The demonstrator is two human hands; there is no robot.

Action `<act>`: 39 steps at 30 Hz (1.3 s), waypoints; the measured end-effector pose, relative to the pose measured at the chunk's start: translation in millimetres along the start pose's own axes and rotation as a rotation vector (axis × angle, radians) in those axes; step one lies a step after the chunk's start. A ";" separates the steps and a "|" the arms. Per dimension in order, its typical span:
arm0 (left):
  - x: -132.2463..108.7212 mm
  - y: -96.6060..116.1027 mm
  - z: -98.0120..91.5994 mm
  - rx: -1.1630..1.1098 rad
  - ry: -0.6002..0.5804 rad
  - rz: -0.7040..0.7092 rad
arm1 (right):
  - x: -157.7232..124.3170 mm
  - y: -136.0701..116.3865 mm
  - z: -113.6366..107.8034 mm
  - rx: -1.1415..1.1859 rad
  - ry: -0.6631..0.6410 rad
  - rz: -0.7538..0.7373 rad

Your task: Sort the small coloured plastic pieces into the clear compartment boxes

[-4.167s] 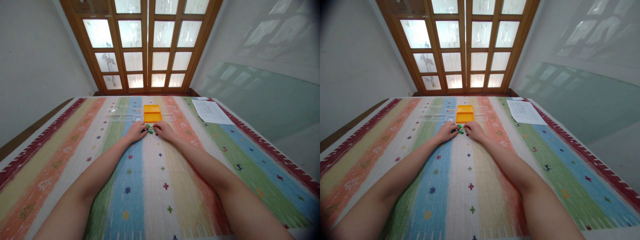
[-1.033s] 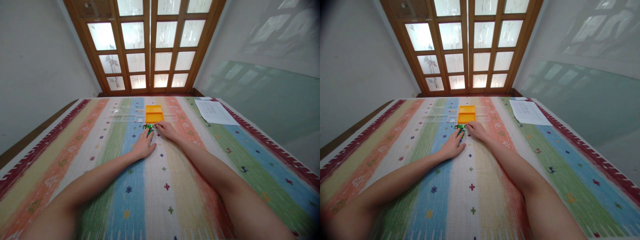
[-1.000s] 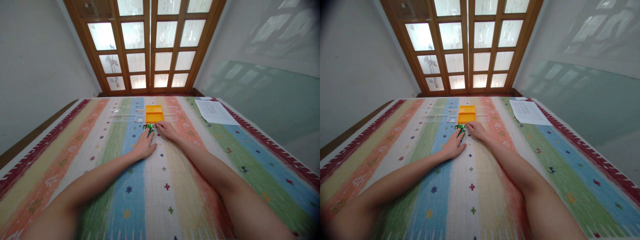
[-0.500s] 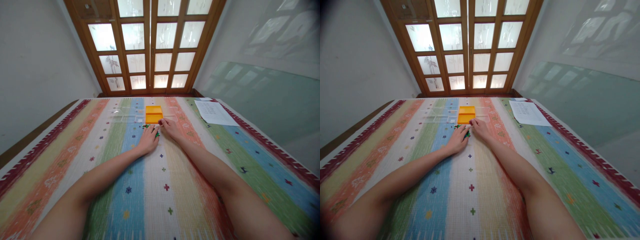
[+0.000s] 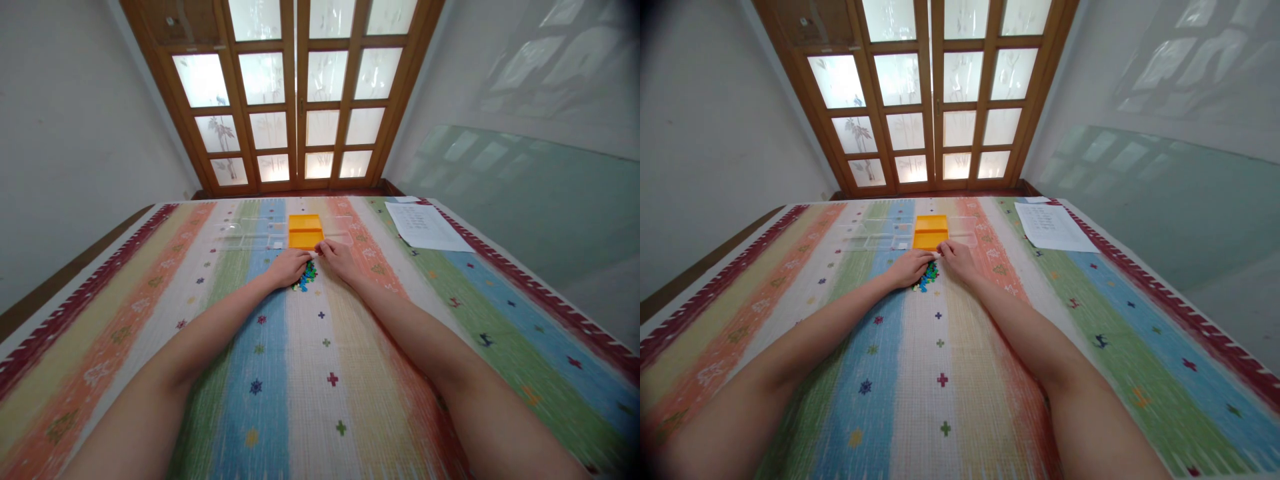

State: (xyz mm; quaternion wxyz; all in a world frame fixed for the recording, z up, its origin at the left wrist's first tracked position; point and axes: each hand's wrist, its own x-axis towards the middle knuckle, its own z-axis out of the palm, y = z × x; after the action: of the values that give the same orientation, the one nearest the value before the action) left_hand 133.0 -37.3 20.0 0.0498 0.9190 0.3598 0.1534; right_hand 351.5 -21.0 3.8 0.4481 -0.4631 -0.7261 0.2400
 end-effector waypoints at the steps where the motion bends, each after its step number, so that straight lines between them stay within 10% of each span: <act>1: 0.8 -0.9 -1.4 0.020 -0.003 -0.008 | -0.2 0.0 0.2 0.002 -0.001 -0.002; 29: -37.1 -33.5 3.3 -0.152 0.245 -0.247 | -10.6 -16.2 21.1 -0.073 -0.384 -0.281; 39: -33.6 -28.5 5.0 -0.141 0.144 -0.145 | 3.7 0.2 1.8 -0.240 0.075 -0.071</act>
State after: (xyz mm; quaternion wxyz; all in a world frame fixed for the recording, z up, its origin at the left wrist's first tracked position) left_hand 92.8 -39.0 1.1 0.0992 0.8714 0.4162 0.2400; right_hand 349.4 -17.5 4.4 0.4244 -0.4960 -0.7483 0.1178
